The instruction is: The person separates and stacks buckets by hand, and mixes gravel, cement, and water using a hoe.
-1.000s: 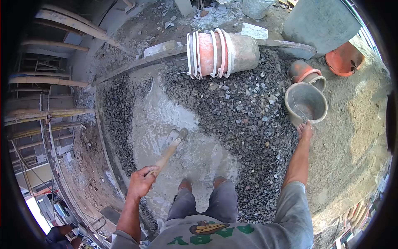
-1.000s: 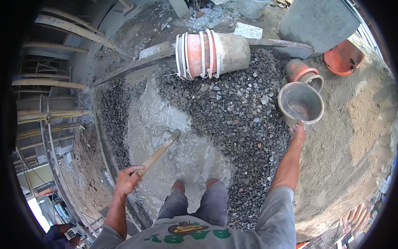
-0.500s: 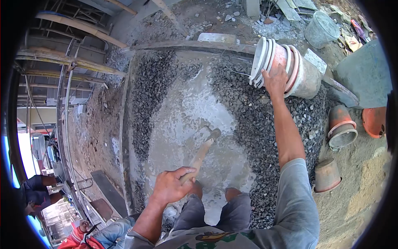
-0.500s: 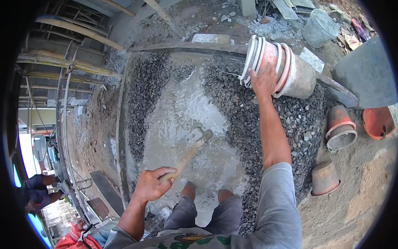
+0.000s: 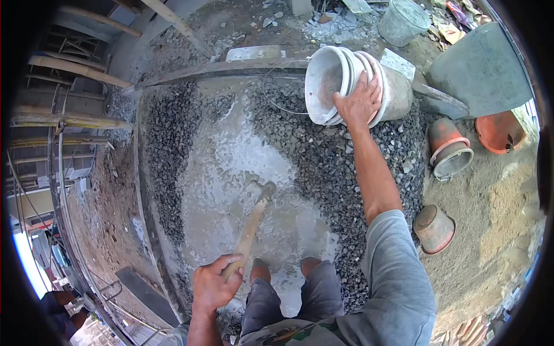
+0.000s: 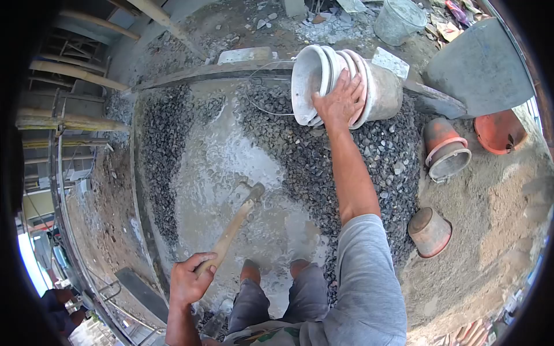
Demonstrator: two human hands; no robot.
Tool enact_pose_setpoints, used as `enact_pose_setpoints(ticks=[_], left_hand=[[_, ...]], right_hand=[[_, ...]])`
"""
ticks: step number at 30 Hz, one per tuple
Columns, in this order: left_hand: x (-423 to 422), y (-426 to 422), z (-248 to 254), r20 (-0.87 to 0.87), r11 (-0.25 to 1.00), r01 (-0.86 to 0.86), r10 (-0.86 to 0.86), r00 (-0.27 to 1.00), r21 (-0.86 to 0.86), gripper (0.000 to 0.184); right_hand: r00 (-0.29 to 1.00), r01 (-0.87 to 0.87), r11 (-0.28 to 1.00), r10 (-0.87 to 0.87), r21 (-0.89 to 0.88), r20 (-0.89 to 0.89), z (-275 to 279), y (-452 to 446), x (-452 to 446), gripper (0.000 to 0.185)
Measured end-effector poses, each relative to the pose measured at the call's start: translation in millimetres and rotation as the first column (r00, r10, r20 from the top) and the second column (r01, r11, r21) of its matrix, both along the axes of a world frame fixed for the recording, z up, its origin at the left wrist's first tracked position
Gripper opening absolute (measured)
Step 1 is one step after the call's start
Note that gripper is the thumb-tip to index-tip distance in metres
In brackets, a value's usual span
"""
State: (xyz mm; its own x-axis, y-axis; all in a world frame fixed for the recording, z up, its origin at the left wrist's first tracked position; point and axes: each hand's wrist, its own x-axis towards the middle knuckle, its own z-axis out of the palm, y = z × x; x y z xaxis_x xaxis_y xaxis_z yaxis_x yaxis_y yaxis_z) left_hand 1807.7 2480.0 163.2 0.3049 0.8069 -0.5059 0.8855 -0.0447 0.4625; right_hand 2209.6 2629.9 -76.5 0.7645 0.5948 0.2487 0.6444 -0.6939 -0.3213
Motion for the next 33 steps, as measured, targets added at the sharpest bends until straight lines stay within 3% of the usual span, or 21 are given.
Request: enact_pose_setpoints(ticks=[1,5,9,15,17,19,21,23,25,27,30,33], left_hand=[[1,-1,1,-0.018,1.000,-0.022,0.022,1.000,-0.013,0.023],[-6,-7,-8,0.045,0.997,-0.059,0.061,0.997,-0.047,0.024],[-19,-10,-14,0.071,0.987,-0.120,0.128,0.989,-0.105,0.025],[-8,-17,-12,0.073,0.983,-0.156,0.164,0.984,-0.098,0.027],[4,-20,-12,0.066,0.977,-0.179,0.187,0.980,-0.114,0.026],[13,-21,-6,0.047,0.973,-0.182,0.190,0.981,-0.139,0.026],[15,-19,-10,0.059,0.968,-0.204,0.215,0.975,-0.146,0.026],[11,-21,-7,0.060,0.965,-0.218,0.229,0.972,-0.147,0.026],[11,-19,-8,0.080,0.967,-0.200,0.214,0.973,-0.156,0.026],[10,-17,-11,0.082,0.962,-0.212,0.228,0.970,-0.170,0.026],[12,-20,-13,0.090,0.951,-0.247,0.267,0.960,-0.186,0.026],[18,-22,-10,0.078,0.953,-0.243,0.261,0.962,-0.180,0.026]], right_hand=[[0.981,0.060,0.997,-0.067,-0.046,-0.180,14,-12,3,0.103],[0.925,0.115,0.979,-0.045,0.166,-0.379,-6,-44,27,0.108],[0.958,0.058,0.980,-0.001,0.190,-0.287,6,-70,39,0.085],[0.894,0.121,0.970,-0.014,0.210,-0.448,29,-151,109,0.079],[0.897,0.171,0.932,-0.013,0.320,-0.441,0,-183,137,0.068],[0.759,0.394,0.835,-0.060,0.383,-0.649,-12,-215,153,0.049],[0.693,0.571,0.699,-0.129,0.431,-0.709,-23,-247,164,0.035],[0.562,0.726,0.542,-0.112,0.424,-0.820,-46,-286,172,0.037],[0.387,0.862,0.342,0.034,0.374,-0.922,-82,-328,167,0.040],[0.324,0.932,0.116,0.156,0.343,-0.933,-120,-357,148,0.044],[0.290,0.954,-0.049,0.391,0.295,-0.874,-136,-371,126,0.039],[0.102,0.995,-0.016,0.344,0.102,-0.933,-133,-358,136,0.038]])
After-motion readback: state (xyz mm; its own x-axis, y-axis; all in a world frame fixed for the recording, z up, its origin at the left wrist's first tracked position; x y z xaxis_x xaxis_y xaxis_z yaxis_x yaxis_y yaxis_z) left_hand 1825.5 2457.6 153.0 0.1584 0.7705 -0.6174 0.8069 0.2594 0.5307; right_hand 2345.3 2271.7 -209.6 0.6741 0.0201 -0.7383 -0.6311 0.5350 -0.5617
